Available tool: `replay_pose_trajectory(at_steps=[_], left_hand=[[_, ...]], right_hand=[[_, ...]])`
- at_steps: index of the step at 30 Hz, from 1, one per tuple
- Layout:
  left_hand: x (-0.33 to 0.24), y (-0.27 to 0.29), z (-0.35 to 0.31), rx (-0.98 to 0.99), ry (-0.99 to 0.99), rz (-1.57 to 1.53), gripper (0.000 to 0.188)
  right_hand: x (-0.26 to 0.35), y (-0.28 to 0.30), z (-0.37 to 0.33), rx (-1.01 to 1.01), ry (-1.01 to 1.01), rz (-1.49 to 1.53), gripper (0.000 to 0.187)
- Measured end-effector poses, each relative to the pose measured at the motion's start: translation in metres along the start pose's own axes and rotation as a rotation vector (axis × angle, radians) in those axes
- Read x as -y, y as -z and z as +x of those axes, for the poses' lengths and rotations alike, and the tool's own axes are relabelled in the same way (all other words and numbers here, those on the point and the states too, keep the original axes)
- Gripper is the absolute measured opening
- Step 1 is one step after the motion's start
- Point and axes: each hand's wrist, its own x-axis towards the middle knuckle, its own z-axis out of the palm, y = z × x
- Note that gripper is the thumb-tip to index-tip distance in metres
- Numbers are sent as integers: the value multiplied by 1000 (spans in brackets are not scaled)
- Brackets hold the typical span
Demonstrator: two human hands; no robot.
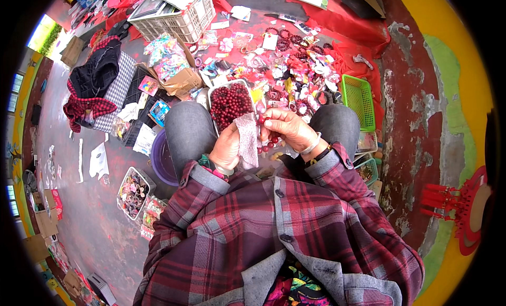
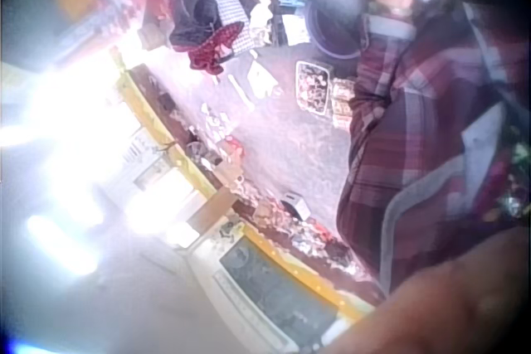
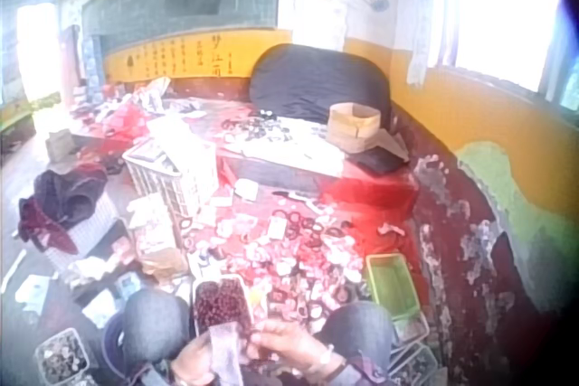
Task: The person sits on the ground and cleans a red beaded bracelet using a white cloth. They hold the bracelet in one hand and wipe it with the cloth in the other, rotating the bracelet to clean different sections.
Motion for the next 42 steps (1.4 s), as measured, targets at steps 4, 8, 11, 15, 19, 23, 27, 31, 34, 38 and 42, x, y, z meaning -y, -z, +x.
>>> replay_pose_trajectory(at_steps=[4, 8, 11, 15, 19, 23, 27, 31, 34, 38, 42], left_hand=[[8, 10, 2, 56, 9, 116, 28], [3, 7, 2, 38, 78, 102, 34], [10, 19, 9, 100, 113, -94, 33], [9, 5, 2, -60, 114, -128, 23], [9, -2, 4, -77, 31, -16, 25], [14, 16, 4, -23, -3, 61, 34], [10, 9, 2, 90, 24, 84, 37], [16, 16, 5, -33, 86, 43, 38], [9, 7, 7, 83, 117, -127, 33], [9, -1, 4, 41, 92, -106, 26], [12, 0, 5, -33, 29, -48, 24]], right_hand=[[3, -4, -1, 28, -61, -73, 16], [-7, 0, 2, -25, -11, -67, 16], [-7, 0, 4, -111, 45, 38, 12], [-6, 2, 5, -188, 82, 109, 8], [-7, 3, 3, -118, 45, 99, 10], [-4, 3, 1, 18, -50, 117, 12], [-3, -1, 1, 33, -101, 59, 12], [-6, -1, 2, -31, -66, 15, 14], [-10, 3, 5, -128, -13, 126, 15], [-11, 8, 7, -150, 52, 308, 14], [-14, 9, 8, -149, 54, 262, 15]])
